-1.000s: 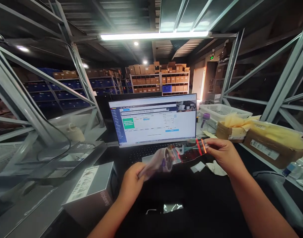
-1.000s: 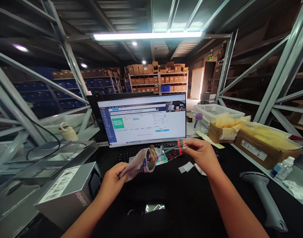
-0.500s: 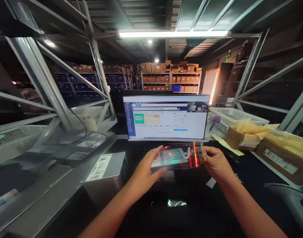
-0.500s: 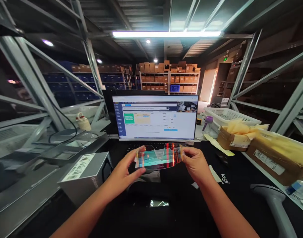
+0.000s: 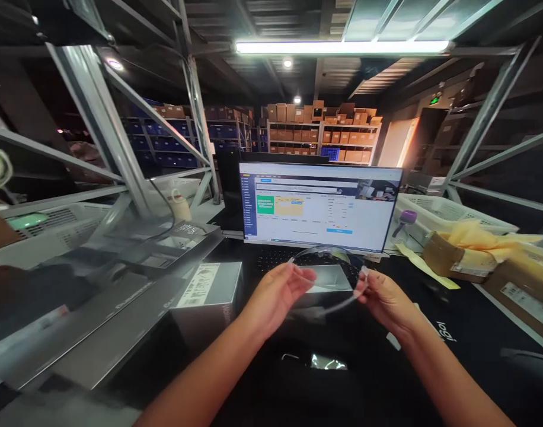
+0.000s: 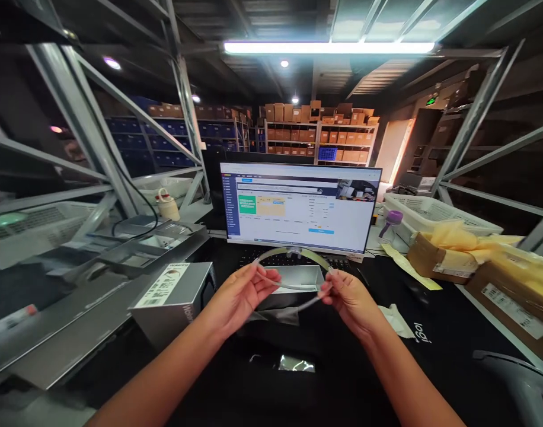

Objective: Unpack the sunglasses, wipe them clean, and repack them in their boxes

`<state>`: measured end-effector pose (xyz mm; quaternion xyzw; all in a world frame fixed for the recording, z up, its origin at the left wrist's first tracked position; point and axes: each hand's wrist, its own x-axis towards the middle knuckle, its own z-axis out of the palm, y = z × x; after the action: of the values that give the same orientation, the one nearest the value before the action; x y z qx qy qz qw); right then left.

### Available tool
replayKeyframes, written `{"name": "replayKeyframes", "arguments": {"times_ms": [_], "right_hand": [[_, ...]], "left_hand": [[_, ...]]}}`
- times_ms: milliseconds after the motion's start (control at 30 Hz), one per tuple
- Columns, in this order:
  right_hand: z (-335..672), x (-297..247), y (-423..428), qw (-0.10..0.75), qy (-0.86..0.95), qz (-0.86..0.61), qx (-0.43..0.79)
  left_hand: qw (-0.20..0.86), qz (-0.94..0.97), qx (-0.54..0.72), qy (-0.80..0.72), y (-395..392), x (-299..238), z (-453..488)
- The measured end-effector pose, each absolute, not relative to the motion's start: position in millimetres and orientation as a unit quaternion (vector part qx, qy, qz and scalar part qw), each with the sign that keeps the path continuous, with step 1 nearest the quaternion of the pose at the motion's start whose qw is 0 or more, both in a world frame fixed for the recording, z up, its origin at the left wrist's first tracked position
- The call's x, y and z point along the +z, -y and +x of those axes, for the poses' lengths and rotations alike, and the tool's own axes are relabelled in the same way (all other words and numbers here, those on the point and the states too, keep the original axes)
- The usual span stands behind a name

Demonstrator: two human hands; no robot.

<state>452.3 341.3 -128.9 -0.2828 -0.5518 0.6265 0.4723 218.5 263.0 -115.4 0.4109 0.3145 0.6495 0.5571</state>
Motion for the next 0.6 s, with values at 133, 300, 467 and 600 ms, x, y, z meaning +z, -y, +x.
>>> {"name": "replayKeyframes", "arguments": {"times_ms": [133,300,467,600], "right_hand": [[459.7,-126.7,-345.0,0.432,0.57,-0.278,0.642],[477.8,-110.4,-330.0,0.432,0.694,-0.305,0.489],[491.0,-88.3,-303.6,0.466,0.798,-0.301,0.238],[497.1,-78.4,-295.9,0.467,0.842,-0.239,0.128]], "left_hand": [[0.531,0.411,0.656,-0.343,-272.3,-122.9,214.5],[0.453,0.507,0.621,-0.39,-277.2,-125.4,203.9],[0.332,0.621,0.565,-0.43,-271.8,-121.3,196.3],[0.28,0.654,0.535,-0.454,-267.4,-121.1,199.3]]}}
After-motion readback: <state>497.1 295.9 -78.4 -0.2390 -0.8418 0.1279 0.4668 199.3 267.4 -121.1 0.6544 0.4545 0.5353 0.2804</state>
